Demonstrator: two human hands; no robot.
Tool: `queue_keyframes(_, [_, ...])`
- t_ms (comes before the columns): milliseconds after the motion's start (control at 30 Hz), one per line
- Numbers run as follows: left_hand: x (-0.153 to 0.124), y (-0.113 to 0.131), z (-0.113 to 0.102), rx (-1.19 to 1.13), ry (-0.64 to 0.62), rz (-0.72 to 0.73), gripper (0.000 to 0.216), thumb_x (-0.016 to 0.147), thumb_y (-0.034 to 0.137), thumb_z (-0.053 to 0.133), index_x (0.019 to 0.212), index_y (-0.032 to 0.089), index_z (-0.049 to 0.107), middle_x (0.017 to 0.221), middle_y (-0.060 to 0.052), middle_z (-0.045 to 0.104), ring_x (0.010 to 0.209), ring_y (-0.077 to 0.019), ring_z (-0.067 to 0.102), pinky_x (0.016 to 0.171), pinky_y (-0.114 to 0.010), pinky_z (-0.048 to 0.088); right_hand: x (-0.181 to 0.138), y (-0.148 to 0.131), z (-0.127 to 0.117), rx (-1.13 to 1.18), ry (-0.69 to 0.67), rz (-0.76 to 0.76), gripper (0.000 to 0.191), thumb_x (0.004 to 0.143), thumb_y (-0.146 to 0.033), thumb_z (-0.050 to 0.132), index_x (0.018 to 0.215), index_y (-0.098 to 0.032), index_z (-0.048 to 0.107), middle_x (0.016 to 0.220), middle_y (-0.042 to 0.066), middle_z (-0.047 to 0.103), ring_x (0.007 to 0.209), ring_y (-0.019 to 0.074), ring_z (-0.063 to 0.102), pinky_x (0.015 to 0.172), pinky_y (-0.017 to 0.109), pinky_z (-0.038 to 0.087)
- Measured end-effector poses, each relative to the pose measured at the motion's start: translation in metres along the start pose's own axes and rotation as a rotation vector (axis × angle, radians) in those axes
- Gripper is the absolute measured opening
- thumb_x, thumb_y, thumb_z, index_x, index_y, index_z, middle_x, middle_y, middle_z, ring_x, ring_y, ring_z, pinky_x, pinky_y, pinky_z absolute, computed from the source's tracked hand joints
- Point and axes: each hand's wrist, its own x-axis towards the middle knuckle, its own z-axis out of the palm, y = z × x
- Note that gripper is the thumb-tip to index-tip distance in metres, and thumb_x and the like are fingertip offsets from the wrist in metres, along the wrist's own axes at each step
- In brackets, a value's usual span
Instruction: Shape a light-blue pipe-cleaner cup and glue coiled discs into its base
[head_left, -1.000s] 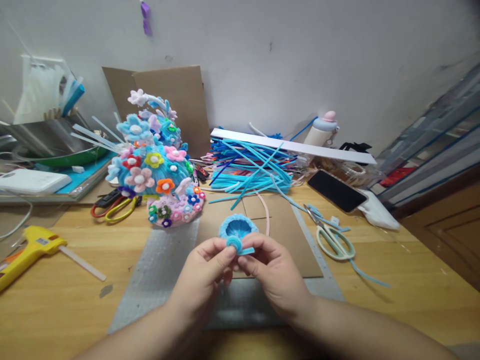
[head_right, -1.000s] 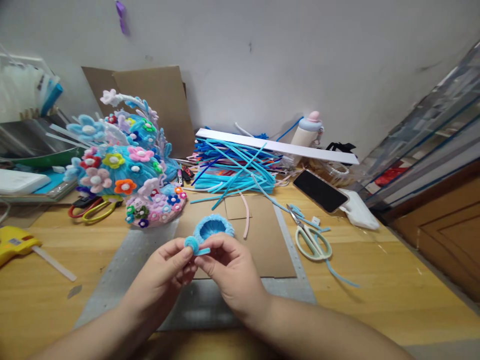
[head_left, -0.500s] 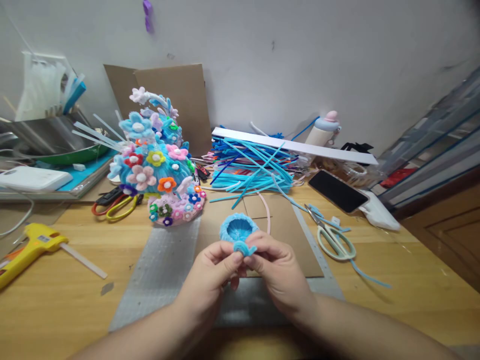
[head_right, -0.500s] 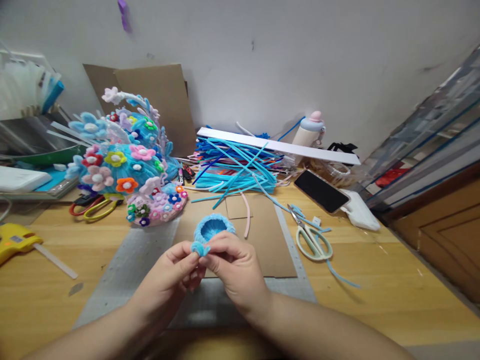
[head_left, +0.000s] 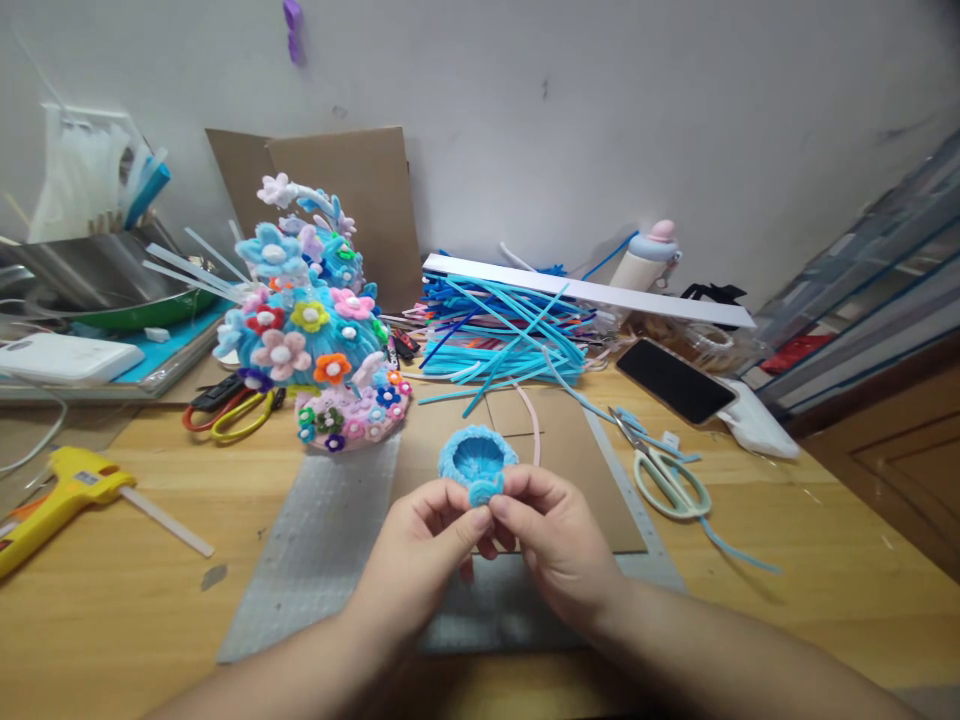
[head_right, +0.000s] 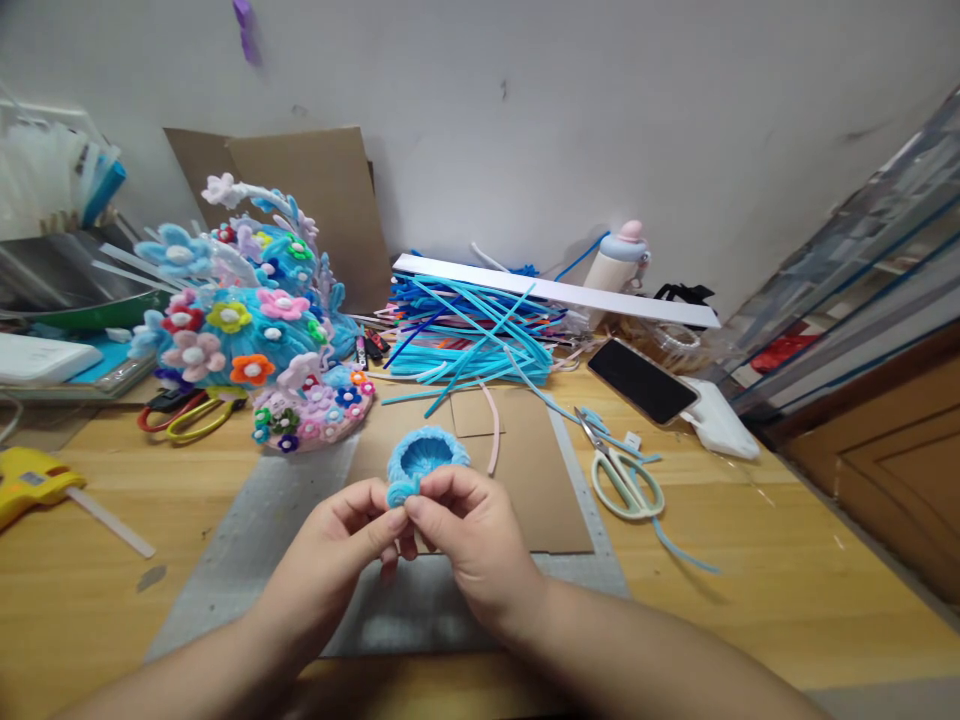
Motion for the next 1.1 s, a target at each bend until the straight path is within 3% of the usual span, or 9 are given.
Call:
queue_keyframes(167, [0.002,0.015,-0.006,0.084,0.024,0.031,0.029,0.07,0.035,0.074,0.086,0.014,0.061,0.055,0.004,0.056,0.044,-0.0057,0.045,0.039,-0.015,0.035,0.004,-0.005,-0.004,-0.108,0.052,0.056,0.026,0.064,-0.033,0.078,0.065,-0.014,0.06,0.05,-0.005,0.052,0.043,0.0039,0.04,0.043,0.017,0.03])
queue_keyframes(367, [0.005,0.026,-0.013,0.116,-0.004,0.011,0.016,0.066,0.023,0.076,0.068,0.011,0.065,0.058,-0.002,0.065,0.056,-0.0105,0.059,0.055,-0.02,0.048,0.004,-0.013,-0.003,-0.253,-0.028,0.063,0.022,0.067,-0.031,0.076,0.065,-0.016,0.06,0.051,-0.005,0.054,0.043,0.0051,0.043,0.043,0.018,0.033])
queue_keyframes(433, [0.006,0.025,-0.015,0.131,0.03,0.026,0.014,0.065,0.021,0.077,0.064,0.011,0.066,0.057,-0.002,0.066,0.056,-0.0109,0.059,0.057,-0.021,0.048,0.003,-0.016,-0.003,-0.347,-0.042,-0.014,0.018,0.07,-0.029,0.074,0.064,-0.017,0.062,0.053,-0.004,0.056,0.046,0.0071,0.047,0.045,0.02,0.037])
queue_keyframes(567, [0.006,0.018,-0.016,0.134,0.1,0.049,0.012,0.061,0.019,0.079,0.062,0.013,0.068,0.062,-0.003,0.068,0.059,-0.012,0.059,0.058,-0.021,0.047,0.002,-0.014,-0.005,-0.553,-0.037,-0.346,0.005,0.074,-0.021,0.072,0.069,-0.02,0.069,0.067,0.001,0.065,0.064,0.0142,0.059,0.061,0.028,0.047])
queue_keyframes(633, [0.007,0.016,-0.015,0.138,0.124,0.079,0.014,0.06,0.021,0.079,0.06,0.013,0.068,0.065,-0.003,0.067,0.061,-0.0119,0.058,0.055,-0.02,0.046,0.003,-0.01,-0.007,-0.573,-0.027,-0.442,0.005,0.075,-0.018,0.07,0.073,-0.022,0.07,0.072,0.002,0.065,0.071,0.0157,0.06,0.067,0.029,0.048])
queue_keyframes(767, [0.008,0.015,-0.014,0.157,0.084,0.139,0.019,0.063,0.025,0.077,0.059,0.013,0.063,0.065,-0.001,0.062,0.057,-0.0094,0.053,0.05,-0.018,0.041,0.004,-0.007,-0.008,-0.579,0.02,-0.364,0.006,0.077,-0.021,0.067,0.071,-0.02,0.065,0.075,0.003,0.062,0.072,0.0158,0.059,0.064,0.029,0.049])
queue_keyframes(933, [0.006,0.018,-0.013,0.231,0.008,0.098,0.02,0.069,0.026,0.073,0.083,0.016,0.064,0.059,0.003,0.056,0.052,-0.0083,0.049,0.048,-0.018,0.04,0.005,-0.013,-0.006,-0.674,-0.024,-0.276,0.012,0.076,-0.021,0.065,0.066,-0.018,0.059,0.068,0.001,0.058,0.06,0.012,0.054,0.053,0.024,0.044])
queue_keyframes(1100, [0.004,0.02,-0.013,0.298,-0.018,0.119,0.013,0.071,0.024,0.07,0.073,0.014,0.063,0.061,0.001,0.057,0.051,-0.009,0.052,0.049,-0.02,0.044,0.006,-0.017,-0.005,-0.866,-0.125,-0.306,0.013,0.077,-0.019,0.063,0.065,-0.017,0.062,0.067,0.002,0.061,0.064,0.0132,0.055,0.058,0.026,0.044])
